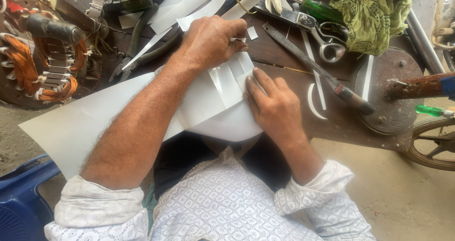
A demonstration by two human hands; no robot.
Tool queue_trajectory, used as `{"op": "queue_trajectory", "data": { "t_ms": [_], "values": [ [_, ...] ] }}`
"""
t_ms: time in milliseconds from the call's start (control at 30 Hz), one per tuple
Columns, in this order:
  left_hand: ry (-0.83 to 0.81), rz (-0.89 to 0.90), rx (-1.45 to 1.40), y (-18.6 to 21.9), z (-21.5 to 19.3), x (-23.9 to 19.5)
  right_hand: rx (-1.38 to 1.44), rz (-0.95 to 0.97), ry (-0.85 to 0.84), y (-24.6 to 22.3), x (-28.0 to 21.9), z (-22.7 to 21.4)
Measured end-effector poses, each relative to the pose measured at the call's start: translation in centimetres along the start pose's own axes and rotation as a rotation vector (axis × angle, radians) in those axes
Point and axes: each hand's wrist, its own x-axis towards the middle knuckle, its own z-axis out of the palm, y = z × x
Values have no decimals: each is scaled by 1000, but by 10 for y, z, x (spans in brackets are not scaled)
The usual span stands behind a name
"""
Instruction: The person folds a sheet of white insulation paper on a wooden workbench, then uses a knife to cut it into smaller rectangular pieces. The person repeats the folding and cutting process on another sheet of paper.
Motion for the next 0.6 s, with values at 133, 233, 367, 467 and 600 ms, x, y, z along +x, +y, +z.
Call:
{"op": "queue_trajectory", "data": {
  "t_ms": [133,233,367,467,600],
  "values": [
    [21,46,38,-1,0,-1,13,-7,-11,3,1,-1],
    [7,59,83,0,1,-2,24,-10,-23,4,0,-1],
    [25,78,100,-1,2,-4,34,-13,-43,6,2,-2],
    [68,102,71,-2,3,-3,36,-15,-52,6,2,-2],
    [49,68,56,-2,3,-1,44,-11,-51,6,2,-1]
  ]
}}
